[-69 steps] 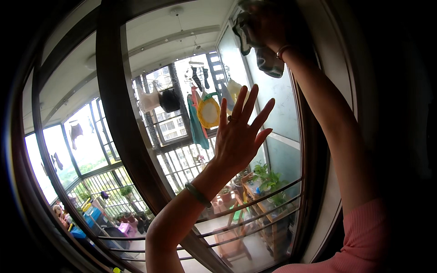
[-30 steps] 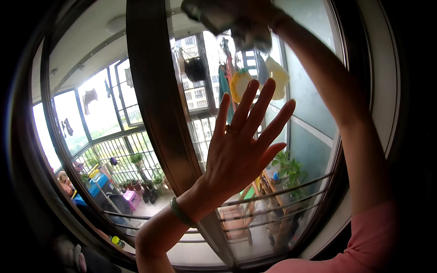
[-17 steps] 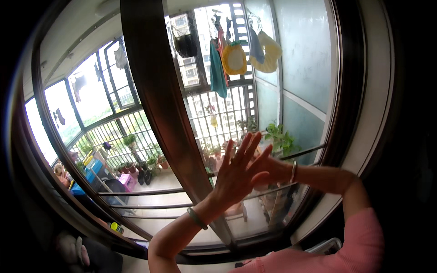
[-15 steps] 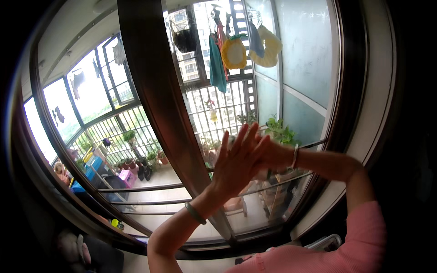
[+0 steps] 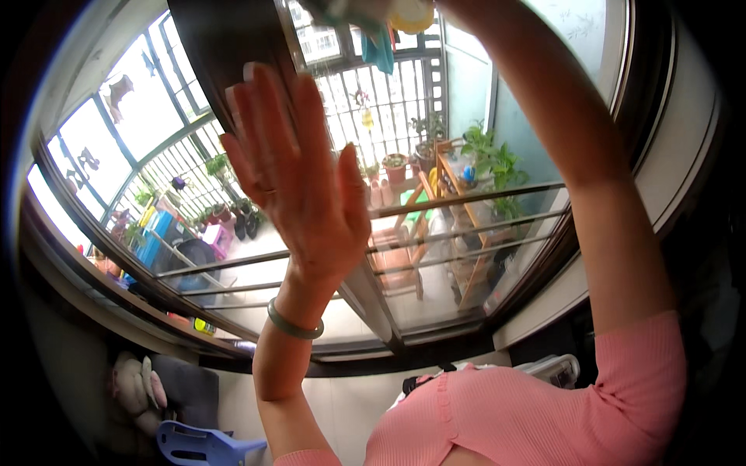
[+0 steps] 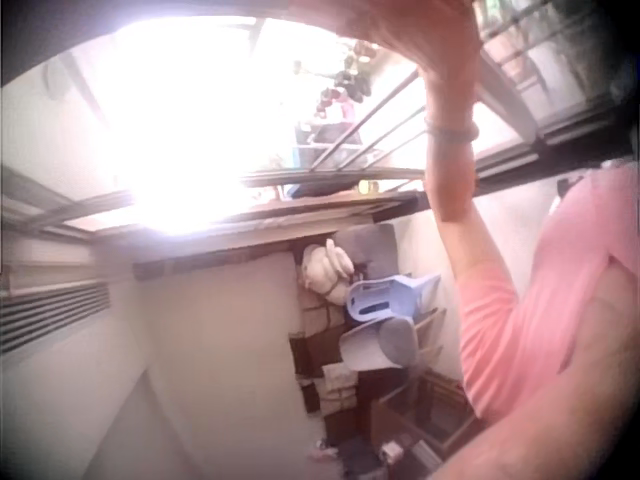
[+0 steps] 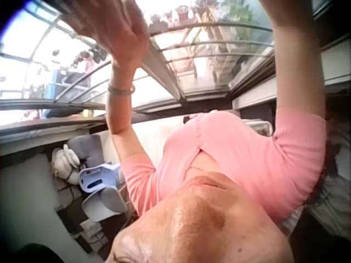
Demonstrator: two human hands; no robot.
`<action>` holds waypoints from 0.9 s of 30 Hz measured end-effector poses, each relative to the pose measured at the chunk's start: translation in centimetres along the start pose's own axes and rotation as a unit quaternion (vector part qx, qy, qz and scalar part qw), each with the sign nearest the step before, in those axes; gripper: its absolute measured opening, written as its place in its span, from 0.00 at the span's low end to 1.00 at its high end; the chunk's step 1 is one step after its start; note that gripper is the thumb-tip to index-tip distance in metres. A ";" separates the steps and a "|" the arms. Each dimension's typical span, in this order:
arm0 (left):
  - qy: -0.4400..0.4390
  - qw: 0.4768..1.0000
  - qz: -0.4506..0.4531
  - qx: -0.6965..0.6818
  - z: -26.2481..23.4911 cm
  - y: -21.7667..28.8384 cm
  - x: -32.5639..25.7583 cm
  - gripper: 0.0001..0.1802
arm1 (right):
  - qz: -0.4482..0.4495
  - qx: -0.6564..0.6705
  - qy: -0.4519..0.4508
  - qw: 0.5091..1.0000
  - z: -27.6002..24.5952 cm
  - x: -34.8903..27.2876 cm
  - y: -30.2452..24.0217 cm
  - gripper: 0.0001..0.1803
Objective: The person cleans a large glass sliding door using a cloth. They wipe the glass surface repeatedly, then dip the cloth into a green bucket of water to rinse and wring it out before resuming the cleaning process.
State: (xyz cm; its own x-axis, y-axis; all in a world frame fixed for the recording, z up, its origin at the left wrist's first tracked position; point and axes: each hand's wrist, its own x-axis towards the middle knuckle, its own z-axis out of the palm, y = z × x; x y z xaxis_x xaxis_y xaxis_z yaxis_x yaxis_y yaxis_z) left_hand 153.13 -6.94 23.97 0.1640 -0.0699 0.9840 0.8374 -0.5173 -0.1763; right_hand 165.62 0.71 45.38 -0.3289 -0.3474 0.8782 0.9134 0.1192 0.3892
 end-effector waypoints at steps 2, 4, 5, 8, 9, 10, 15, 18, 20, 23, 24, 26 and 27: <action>0.016 1.000 -0.016 -0.011 -0.6 0.2 -0.8 0.31 | -0.070 0.026 0.004 0.997 -2.1 -6.3 -0.6 0.13; -0.016 0.999 -0.030 0.008 -1.9 -0.3 -3.1 0.31 | -0.073 0.113 -0.051 0.990 -4.2 -14.8 -4.4 0.11; -0.028 0.999 -0.036 0.001 -2.1 0.2 -3.6 0.31 | -0.042 0.146 -0.067 0.986 -6.6 -19.1 -5.8 0.10; -0.069 0.995 -0.067 -0.037 -1.7 1.7 -6.1 0.30 | -0.053 0.177 -0.161 0.969 -12.2 -31.2 -10.4 0.08; -0.080 0.993 -0.071 -0.046 -1.4 2.2 -7.2 0.30 | -0.073 0.199 -0.197 0.957 -14.1 -34.5 -11.6 0.08; -0.092 0.992 -0.065 -0.049 -1.1 2.8 -8.5 0.29 | -0.090 0.218 -0.237 0.943 -16.0 -38.0 -12.6 0.09; -0.240 0.964 -0.081 -0.085 -1.6 6.3 -17.2 0.25 | -0.239 0.288 -0.307 0.875 -18.8 -46.1 -13.6 0.09; -0.266 0.951 -0.112 -0.113 -2.0 7.4 -21.4 0.26 | -0.257 0.275 -0.312 0.872 -17.8 -42.9 -11.7 0.10; -0.262 0.949 -0.136 -0.114 -2.1 7.9 -22.0 0.27 | -0.230 0.267 -0.284 0.892 -16.1 -39.0 -8.8 0.12; -0.265 0.945 -0.160 -0.110 -2.3 7.4 -20.9 0.29 | -0.088 0.270 -0.331 0.900 -11.2 -26.7 -5.4 0.11; -0.242 0.951 -0.162 -0.107 -2.4 7.2 -20.1 0.30 | -0.053 0.269 -0.318 0.908 -9.6 -22.7 -4.2 0.11; -0.194 0.961 -0.176 -0.087 -2.9 6.3 -18.7 0.30 | -0.032 0.268 -0.230 0.935 -6.8 -16.1 -3.2 0.11; -0.161 0.966 -0.166 -0.118 -1.5 6.9 -17.0 0.30 | -0.049 0.210 -0.134 0.967 -6.5 -12.9 0.4 0.11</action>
State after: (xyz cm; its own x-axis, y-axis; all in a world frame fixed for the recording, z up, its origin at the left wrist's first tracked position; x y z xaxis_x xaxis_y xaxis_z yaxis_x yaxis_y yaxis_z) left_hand 155.32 -10.58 6.04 0.0924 0.3818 0.9196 0.7364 -0.6478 0.1950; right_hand 171.75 -0.81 32.43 -0.5098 -0.1299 0.8505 0.7159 0.4841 0.5031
